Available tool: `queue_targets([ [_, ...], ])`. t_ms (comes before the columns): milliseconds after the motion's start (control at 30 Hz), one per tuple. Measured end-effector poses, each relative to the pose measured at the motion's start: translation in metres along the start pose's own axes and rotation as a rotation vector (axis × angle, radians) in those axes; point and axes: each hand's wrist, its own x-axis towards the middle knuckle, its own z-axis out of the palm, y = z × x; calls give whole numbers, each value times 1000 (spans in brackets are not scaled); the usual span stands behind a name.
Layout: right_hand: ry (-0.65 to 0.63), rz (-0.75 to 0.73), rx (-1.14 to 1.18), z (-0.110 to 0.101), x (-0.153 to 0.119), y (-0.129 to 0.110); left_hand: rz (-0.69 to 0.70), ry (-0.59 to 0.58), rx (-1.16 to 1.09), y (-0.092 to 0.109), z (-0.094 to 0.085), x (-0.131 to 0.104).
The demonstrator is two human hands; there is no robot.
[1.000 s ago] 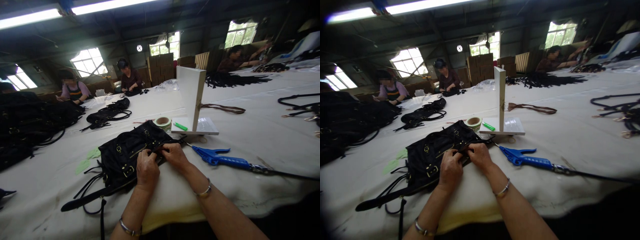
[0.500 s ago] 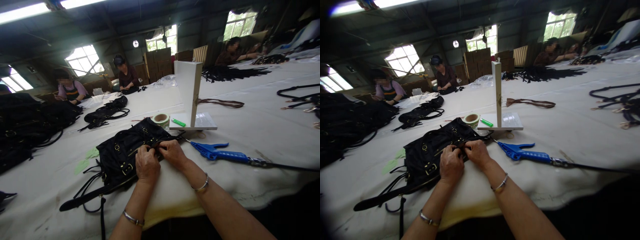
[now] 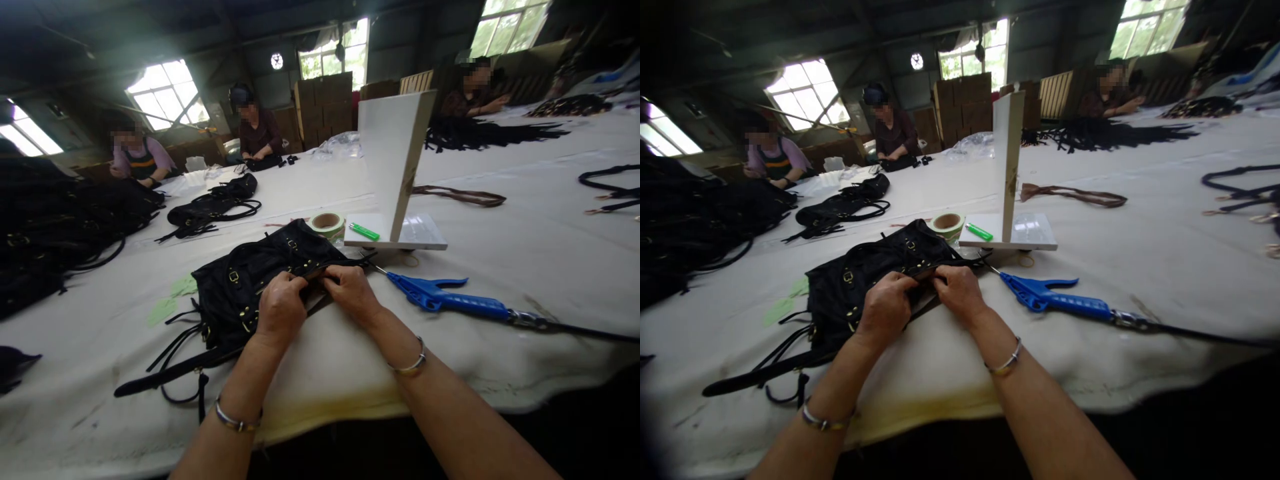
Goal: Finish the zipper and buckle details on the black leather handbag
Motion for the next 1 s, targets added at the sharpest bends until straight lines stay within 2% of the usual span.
queue_targets([
  [200,-16,2,56,0,2,0,6,-77,6,-16,-9,19],
  [333,-35,21,78,1,2,-2,-68,-213,10,-22,-16,33],
  [433,-43,15,82,1,2,-3,-60,-276,5,-25,-22,38],
  [767,-46,-20,136,2,2,0,22,-180,-151,-37,-14,25],
  [1000,-28,-48,145,3,1,3,47,-172,-227,-40,-18,24],
])
